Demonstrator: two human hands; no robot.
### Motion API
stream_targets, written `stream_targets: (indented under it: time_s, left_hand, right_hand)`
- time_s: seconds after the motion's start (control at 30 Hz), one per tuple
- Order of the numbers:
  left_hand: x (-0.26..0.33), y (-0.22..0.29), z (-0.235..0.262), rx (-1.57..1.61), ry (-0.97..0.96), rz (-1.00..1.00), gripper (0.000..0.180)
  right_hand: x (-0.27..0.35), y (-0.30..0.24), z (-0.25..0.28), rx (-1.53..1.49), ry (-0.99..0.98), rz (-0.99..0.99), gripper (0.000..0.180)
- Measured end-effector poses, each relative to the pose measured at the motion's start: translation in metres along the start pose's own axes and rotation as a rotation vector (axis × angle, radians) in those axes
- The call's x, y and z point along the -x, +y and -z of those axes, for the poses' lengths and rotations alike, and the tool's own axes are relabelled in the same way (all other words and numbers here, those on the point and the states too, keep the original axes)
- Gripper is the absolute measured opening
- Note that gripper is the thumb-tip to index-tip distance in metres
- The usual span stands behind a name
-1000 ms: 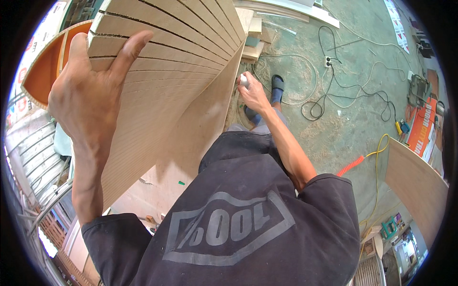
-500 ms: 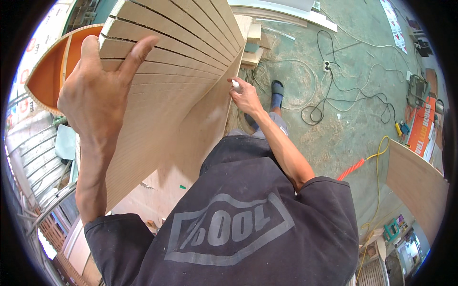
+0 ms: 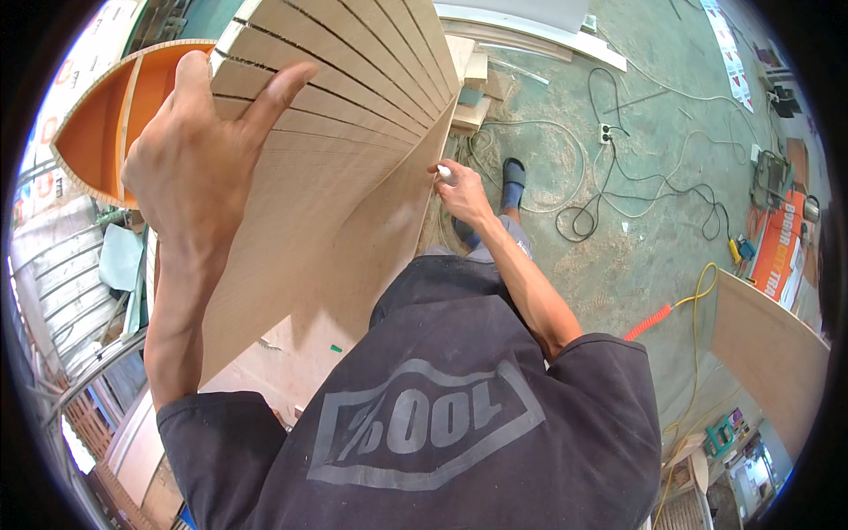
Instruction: The person applies glue from a squeeze bottle to the internal slots of a curved wooden board while holding it upright on a workbench.
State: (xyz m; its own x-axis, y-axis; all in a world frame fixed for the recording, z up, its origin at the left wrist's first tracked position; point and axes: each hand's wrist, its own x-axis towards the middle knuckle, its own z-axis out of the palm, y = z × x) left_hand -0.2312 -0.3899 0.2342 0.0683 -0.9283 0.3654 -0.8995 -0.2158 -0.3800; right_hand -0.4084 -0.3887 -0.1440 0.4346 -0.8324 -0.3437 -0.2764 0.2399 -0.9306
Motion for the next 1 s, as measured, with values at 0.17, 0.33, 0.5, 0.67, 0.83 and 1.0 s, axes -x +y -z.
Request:
stream_targets:
  time_s: [0.17,0.33,0.5,0.67,0.83,1.0]
  left_hand:
    - [0.0,-0.002,-0.004,-0.005,0.046,-0.022,0.069]
    - [0.001,-0.002,-0.003,0.008,0.034,-0.009,0.071]
    - [0.002,-0.008,-0.011,0.04,0.057,-0.053,0.074]
    - [0.002,-0.01,-0.012,-0.007,0.08,-0.065,0.077]
    - [0.003,-0.012,-0.013,0.065,0.076,-0.07,0.076]
    - [0.0,-0.007,-0.007,0.03,0.069,-0.053,0.075]
  right_hand:
    - [0.001,0.008,-0.001,-0.09,-0.004,0.052,0.026]
    - [0.006,0.004,-0.006,0.066,-0.004,0.126,0.021]
    - [0.011,0.006,-0.023,0.145,-0.199,0.311,0.038]
    - [0.026,0.023,-0.06,0.355,-0.411,0.6,0.059]
    - [0.032,0.026,-0.108,0.344,-0.49,0.666,0.069]
    - [0.032,0.018,-0.119,0.576,-0.439,0.689,0.072]
